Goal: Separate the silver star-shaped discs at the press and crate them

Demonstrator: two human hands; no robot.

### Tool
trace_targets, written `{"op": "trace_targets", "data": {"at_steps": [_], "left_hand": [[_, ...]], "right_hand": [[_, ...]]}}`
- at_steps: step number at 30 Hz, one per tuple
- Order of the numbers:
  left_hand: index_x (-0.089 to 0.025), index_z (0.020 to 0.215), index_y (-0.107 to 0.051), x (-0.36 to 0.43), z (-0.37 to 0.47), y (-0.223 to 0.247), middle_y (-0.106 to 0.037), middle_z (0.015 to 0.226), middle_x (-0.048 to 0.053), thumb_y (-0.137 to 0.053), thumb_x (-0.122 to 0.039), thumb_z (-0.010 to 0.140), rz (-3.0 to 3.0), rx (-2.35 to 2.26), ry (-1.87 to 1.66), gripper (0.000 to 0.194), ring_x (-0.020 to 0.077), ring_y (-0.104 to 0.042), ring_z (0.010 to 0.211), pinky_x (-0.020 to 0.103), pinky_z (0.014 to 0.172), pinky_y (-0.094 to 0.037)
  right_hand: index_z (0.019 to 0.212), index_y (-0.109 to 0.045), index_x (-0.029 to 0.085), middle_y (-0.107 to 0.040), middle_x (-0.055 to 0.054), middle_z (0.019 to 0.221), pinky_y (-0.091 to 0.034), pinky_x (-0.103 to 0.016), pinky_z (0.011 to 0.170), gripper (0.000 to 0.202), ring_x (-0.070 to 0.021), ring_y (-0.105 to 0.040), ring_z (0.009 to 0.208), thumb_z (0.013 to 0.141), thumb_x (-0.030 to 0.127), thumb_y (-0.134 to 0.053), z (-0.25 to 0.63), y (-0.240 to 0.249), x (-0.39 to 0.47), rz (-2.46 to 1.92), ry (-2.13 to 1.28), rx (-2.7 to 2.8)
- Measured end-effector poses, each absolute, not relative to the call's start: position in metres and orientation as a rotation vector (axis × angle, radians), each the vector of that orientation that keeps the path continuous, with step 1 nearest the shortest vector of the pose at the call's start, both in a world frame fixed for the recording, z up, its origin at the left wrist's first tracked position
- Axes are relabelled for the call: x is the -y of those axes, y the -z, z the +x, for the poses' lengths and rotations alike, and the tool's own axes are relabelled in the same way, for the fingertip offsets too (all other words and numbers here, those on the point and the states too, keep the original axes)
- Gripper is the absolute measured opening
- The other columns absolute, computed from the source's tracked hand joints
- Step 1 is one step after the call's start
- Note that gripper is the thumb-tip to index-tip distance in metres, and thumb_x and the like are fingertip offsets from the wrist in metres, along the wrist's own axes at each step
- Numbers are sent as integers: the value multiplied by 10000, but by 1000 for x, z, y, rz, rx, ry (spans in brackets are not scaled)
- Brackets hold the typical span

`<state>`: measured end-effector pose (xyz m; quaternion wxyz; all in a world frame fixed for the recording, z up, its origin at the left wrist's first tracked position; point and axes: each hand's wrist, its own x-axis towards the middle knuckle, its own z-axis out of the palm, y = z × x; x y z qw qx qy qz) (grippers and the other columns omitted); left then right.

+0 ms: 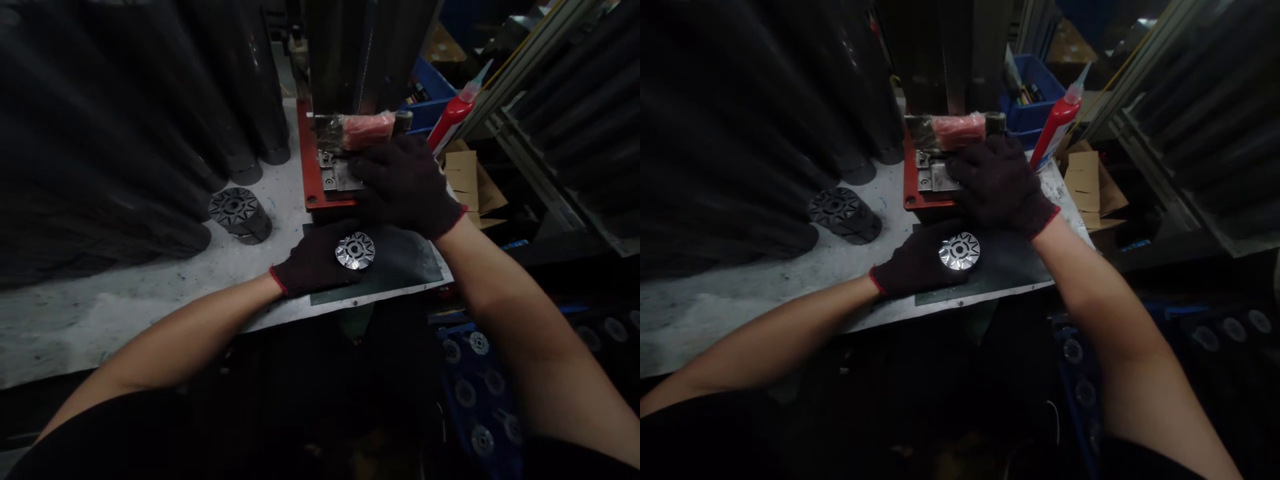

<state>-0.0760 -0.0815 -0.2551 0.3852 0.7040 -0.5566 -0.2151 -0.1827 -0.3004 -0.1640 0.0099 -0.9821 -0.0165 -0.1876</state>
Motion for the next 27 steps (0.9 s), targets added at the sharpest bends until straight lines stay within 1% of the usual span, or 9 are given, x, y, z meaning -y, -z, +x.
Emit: {"op": "trace_targets", "data": {"at_steps": [3, 6, 8, 13, 17, 20, 22, 25, 27], "left_hand": [[-240, 1647, -526, 82, -76, 258, -603, 1651, 95, -1034, -549, 715, 1801, 1444, 530, 1106, 387, -594, 1493, 519, 1272, -490], [-261, 1641, -532, 86, -79, 261, -607, 1645, 97, -1069, -572, 630, 1859, 1413, 509, 1186, 395, -596, 1487, 545, 1272, -485], [-260, 1625, -550, 89, -81, 262, -641, 1604, 96, -1056, -548, 659, 1914, 1386, 489, 1128, 382, -631, 1448, 532, 1247, -511], [-236, 1606, -572, 89, -82, 263, -667, 1567, 100, -1025, -539, 700, 1966, 1413, 427, 1058, 381, -651, 1414, 507, 1221, -532], [-221, 1617, -558, 88, -83, 260, -677, 1557, 105, -999, -527, 754, 1935, 1427, 421, 1017, 381, -663, 1397, 517, 1217, -534], [-240, 1609, -567, 88, -81, 261, -675, 1563, 93, -1015, -503, 728, 1912, 1413, 444, 1023, 384, -659, 1408, 525, 1226, -531], [-265, 1617, -551, 88, -80, 262, -652, 1596, 75, -1008, -476, 743, 1860, 1426, 474, 1009, 359, -653, 1425, 504, 1230, -535], [-281, 1632, -528, 86, -78, 262, -626, 1625, 72, -995, -486, 774, 1812, 1443, 496, 998, 352, -635, 1450, 506, 1232, -531], [-267, 1639, -524, 85, -78, 260, -634, 1616, 86, -995, -526, 774, 1852, 1421, 500, 1018, 390, -621, 1456, 543, 1233, -522]], "right_hand": [[1103, -821, 239, -789, -103, 1130, -523, -550, 1092, 348, -313, -702, 1145, 1104, 456, -548, -196, 177, 284, -2854, 766, -128], [861, -786, 257, -771, -40, 838, -597, -413, 807, 420, -235, -741, 850, 1123, 428, -505, -225, 206, 256, -2399, 785, -457], [795, -777, 263, -780, -19, 774, -579, -390, 693, 398, -230, -752, 761, 1093, 424, -567, -237, 227, 244, -2241, 675, -524], [796, -798, 262, -794, -34, 781, -573, -369, 663, 444, -241, -773, 754, 1089, 498, -563, -238, 263, 246, -2318, 761, -550], [914, -800, 246, -793, -31, 867, -624, -372, 776, 373, -239, -788, 847, 1114, 453, -562, -244, 262, 247, -2463, 752, -456], [1021, -811, 249, -800, -47, 948, -640, -419, 828, 286, -270, -789, 908, 1097, 406, -585, -250, 240, 245, -2609, 745, -334], [1136, -809, 270, -814, -57, 1068, -635, -449, 919, 226, -287, -785, 1009, 1080, 386, -623, -243, 216, 249, -2703, 806, -220], [1352, -753, 275, -763, -80, 1401, -519, -568, 1169, 357, -358, -696, 1310, 1035, 434, -718, -214, 182, 271, -2853, 865, -82], [1404, -733, 259, -715, -77, 1501, -432, -620, 1236, 456, -375, -630, 1407, 1027, 516, -717, -192, 168, 292, -2953, 754, 28]]}}
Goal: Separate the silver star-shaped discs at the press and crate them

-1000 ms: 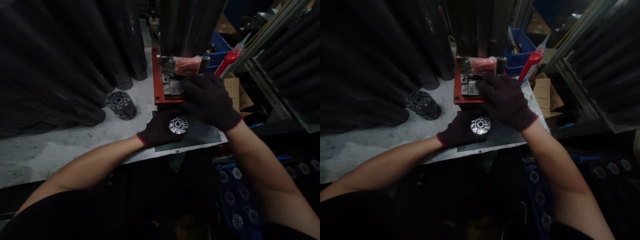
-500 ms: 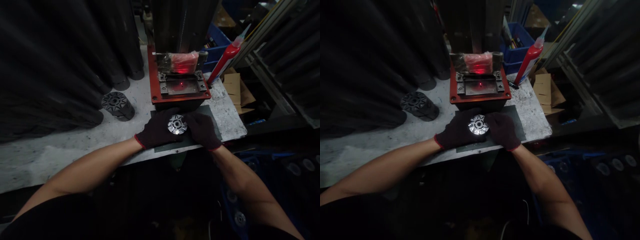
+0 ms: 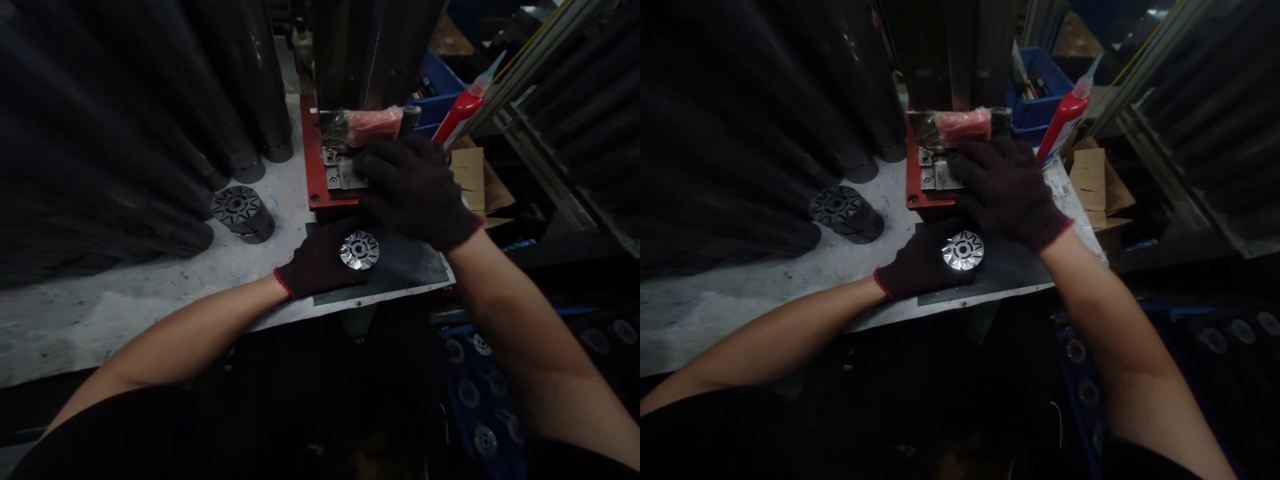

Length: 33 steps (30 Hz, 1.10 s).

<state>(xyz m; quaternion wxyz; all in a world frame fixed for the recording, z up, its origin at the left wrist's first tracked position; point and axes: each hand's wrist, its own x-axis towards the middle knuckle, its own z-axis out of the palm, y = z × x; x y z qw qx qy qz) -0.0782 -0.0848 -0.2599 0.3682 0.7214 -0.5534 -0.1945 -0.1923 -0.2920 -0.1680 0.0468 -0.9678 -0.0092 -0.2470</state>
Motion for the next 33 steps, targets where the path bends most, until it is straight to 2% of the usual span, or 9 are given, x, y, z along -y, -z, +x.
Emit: {"op": "trace_targets", "data": {"at_steps": [3, 6, 9, 11, 17, 23, 28, 31, 33], "left_hand": [[-252, 1635, -533, 84, -79, 257, -645, 1602, 102, -1028, -555, 718, 1887, 1393, 510, 1085, 427, -603, 1466, 580, 1244, -499], [-239, 1603, -564, 86, -81, 260, -651, 1592, 111, -1084, -548, 604, 1858, 1403, 483, 1168, 417, -611, 1458, 572, 1254, -491], [-231, 1603, -565, 88, -82, 263, -663, 1571, 113, -1057, -516, 672, 1892, 1401, 433, 1091, 388, -641, 1423, 541, 1230, -517], [-227, 1615, -557, 88, -83, 264, -673, 1550, 112, -1028, -512, 721, 1925, 1414, 413, 1050, 373, -659, 1396, 520, 1212, -531], [-262, 1653, -526, 87, -83, 256, -639, 1606, 69, -977, -562, 779, 1992, 1444, 453, 1028, 389, -621, 1438, 526, 1241, -496], [-278, 1662, -522, 87, -82, 258, -634, 1617, 58, -972, -557, 773, 1979, 1448, 462, 1035, 401, -595, 1471, 546, 1265, -471], [-224, 1633, -561, 89, -80, 263, -662, 1578, 109, -1008, -566, 711, 1942, 1415, 451, 1080, 397, -642, 1424, 534, 1241, -513], [-242, 1648, -529, 88, -77, 263, -648, 1598, 102, -989, -514, 756, 1853, 1423, 501, 1040, 375, -662, 1410, 537, 1228, -533], [-265, 1672, -491, 85, -76, 261, -616, 1638, 92, -982, -481, 778, 1782, 1453, 531, 1043, 369, -654, 1426, 534, 1220, -543]], "right_hand": [[1298, -788, 222, -767, -71, 1382, -457, -585, 1186, 430, -322, -669, 1324, 1071, 546, -620, -182, 168, 305, -2984, 693, 155], [1092, -838, 203, -816, -81, 1108, -552, -462, 1022, 378, -261, -730, 1093, 1112, 446, -550, -205, 191, 284, -2720, 912, -104], [911, -835, 206, -796, -65, 872, -574, -380, 813, 392, -228, -736, 850, 1105, 378, -541, -236, 224, 253, -2378, 772, -465], [874, -839, 199, -796, -72, 830, -571, -382, 768, 392, -237, -740, 802, 1087, 365, -555, -247, 243, 239, -2299, 631, -551], [1028, -866, 189, -850, -125, 1042, -603, -419, 916, 384, -273, -787, 991, 1102, 404, -556, -248, 256, 238, -2283, 533, -589], [1011, -861, 219, -843, -100, 1027, -611, -408, 913, 388, -273, -782, 983, 1118, 388, -528, -244, 251, 247, -2335, 463, -558], [1073, -847, 208, -804, -119, 1049, -582, -445, 975, 317, -288, -733, 1035, 1094, 266, -537, -255, 234, 251, -2740, 355, -123], [1287, -813, 255, -768, -113, 1269, -564, -472, 1040, 295, -304, -701, 1179, 1085, 301, -604, -258, 209, 262, -2858, 364, 83], [1435, -742, 270, -718, -109, 1439, -520, -511, 1141, 383, -322, -670, 1306, 1076, 376, -657, -246, 191, 277, -2860, 532, 132]]}}
